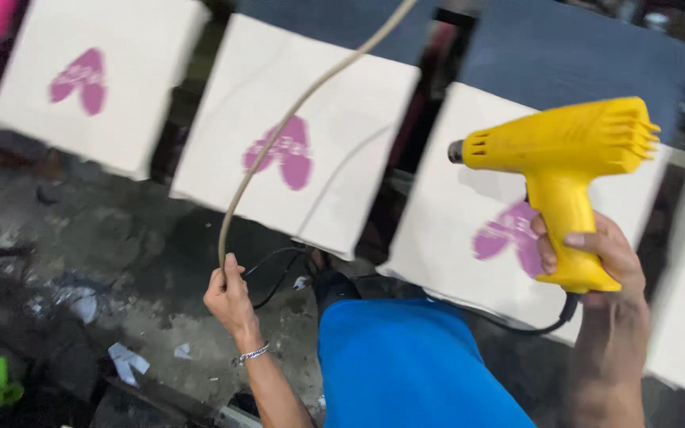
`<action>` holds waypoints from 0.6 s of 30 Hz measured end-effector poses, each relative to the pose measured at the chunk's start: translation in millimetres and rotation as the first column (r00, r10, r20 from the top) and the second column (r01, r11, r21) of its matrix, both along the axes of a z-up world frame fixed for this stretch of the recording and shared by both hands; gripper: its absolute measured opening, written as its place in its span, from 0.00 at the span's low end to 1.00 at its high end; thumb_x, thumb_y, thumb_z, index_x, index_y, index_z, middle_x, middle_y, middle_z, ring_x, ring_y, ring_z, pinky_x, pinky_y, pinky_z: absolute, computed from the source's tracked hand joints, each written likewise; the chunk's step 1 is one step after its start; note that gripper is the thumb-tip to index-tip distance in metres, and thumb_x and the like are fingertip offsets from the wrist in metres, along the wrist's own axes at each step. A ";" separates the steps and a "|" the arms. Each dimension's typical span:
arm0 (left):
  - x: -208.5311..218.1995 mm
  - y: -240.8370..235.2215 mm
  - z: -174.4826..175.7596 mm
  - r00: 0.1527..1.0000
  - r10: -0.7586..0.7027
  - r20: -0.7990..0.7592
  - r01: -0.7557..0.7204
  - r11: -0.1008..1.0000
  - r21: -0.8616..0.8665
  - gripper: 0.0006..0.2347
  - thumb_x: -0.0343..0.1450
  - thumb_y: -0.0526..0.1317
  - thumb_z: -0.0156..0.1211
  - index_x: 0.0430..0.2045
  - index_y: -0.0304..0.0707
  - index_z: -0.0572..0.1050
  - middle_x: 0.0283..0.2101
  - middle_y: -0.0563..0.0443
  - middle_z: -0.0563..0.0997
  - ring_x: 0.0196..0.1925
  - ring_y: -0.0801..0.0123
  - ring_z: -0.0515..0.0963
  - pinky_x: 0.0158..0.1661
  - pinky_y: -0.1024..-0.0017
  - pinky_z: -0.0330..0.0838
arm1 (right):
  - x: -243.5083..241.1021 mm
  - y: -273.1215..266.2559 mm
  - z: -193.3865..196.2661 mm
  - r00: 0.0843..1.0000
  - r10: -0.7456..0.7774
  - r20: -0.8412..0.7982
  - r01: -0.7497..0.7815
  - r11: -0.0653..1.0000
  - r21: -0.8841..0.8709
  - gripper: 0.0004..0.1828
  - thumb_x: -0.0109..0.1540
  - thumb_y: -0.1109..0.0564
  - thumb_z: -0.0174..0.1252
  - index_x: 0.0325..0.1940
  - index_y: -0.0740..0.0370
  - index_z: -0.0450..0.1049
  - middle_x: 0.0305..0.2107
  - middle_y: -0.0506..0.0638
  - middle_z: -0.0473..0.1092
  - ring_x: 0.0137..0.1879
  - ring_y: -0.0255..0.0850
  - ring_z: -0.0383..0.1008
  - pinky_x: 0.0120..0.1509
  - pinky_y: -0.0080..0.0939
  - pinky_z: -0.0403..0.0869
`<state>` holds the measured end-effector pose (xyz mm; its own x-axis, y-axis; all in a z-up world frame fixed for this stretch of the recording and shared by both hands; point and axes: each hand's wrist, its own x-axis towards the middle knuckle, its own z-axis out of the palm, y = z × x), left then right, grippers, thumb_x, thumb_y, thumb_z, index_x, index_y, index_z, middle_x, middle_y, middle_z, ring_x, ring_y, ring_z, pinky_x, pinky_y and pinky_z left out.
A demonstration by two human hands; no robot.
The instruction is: Using a handheld heat gun to dry screen-printed ink on shirts and a stick to advance the pallets in a production line.
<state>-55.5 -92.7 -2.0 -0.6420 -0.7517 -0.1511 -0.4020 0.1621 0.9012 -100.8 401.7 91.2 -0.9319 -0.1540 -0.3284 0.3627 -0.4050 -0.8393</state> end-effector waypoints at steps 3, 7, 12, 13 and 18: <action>-17.9 -53.2 2.3 0.999 0.047 0.007 -0.047 0.999 -0.014 0.22 0.77 0.53 0.59 0.15 0.37 0.74 0.19 0.58 0.68 0.19 0.79 0.61 0.23 0.74 0.55 | -14.0 -68.8 -22.9 0.999 0.004 -0.036 -0.008 0.994 -0.109 0.30 0.56 0.54 0.63 0.58 0.73 0.64 0.38 0.56 0.69 0.27 0.38 0.70 0.30 0.35 0.72; -54.2 -148.1 -11.1 0.998 0.068 -0.019 -0.069 0.997 -0.039 0.25 0.78 0.54 0.57 0.11 0.37 0.71 0.14 0.55 0.70 0.18 0.76 0.66 0.23 0.74 0.61 | -35.1 -166.4 -62.6 0.991 0.136 0.006 -0.136 0.989 0.057 0.20 0.53 0.60 0.66 0.46 0.72 0.70 0.29 0.59 0.72 0.22 0.46 0.74 0.23 0.47 0.77; -69.7 -264.2 5.2 0.999 -0.047 -0.001 0.046 0.982 -0.183 0.24 0.83 0.54 0.54 0.17 0.41 0.74 0.16 0.50 0.72 0.22 0.72 0.70 0.27 0.74 0.65 | -76.0 -320.6 -23.4 0.977 0.190 0.095 -0.203 0.967 0.155 0.31 0.47 0.66 0.65 0.55 0.76 0.72 0.22 0.69 0.72 0.17 0.55 0.76 0.22 0.56 0.76; -79.4 -280.6 8.9 0.999 -0.040 -0.019 0.036 0.983 -0.183 0.24 0.83 0.53 0.54 0.16 0.40 0.73 0.15 0.50 0.71 0.21 0.73 0.70 0.26 0.75 0.65 | -90.7 -340.6 -15.8 0.973 0.214 0.092 -0.228 0.955 0.188 0.34 0.47 0.68 0.66 0.58 0.76 0.71 0.22 0.69 0.72 0.18 0.56 0.77 0.24 0.56 0.77; -100.1 -345.5 -2.9 0.995 -0.095 0.010 0.095 0.977 -0.189 0.24 0.82 0.53 0.54 0.15 0.40 0.74 0.14 0.52 0.72 0.19 0.74 0.69 0.28 0.73 0.65 | -100.0 -374.5 7.2 0.973 0.179 0.145 -0.217 0.925 0.313 0.37 0.50 0.68 0.62 0.65 0.71 0.70 0.24 0.62 0.70 0.23 0.50 0.75 0.26 0.50 0.78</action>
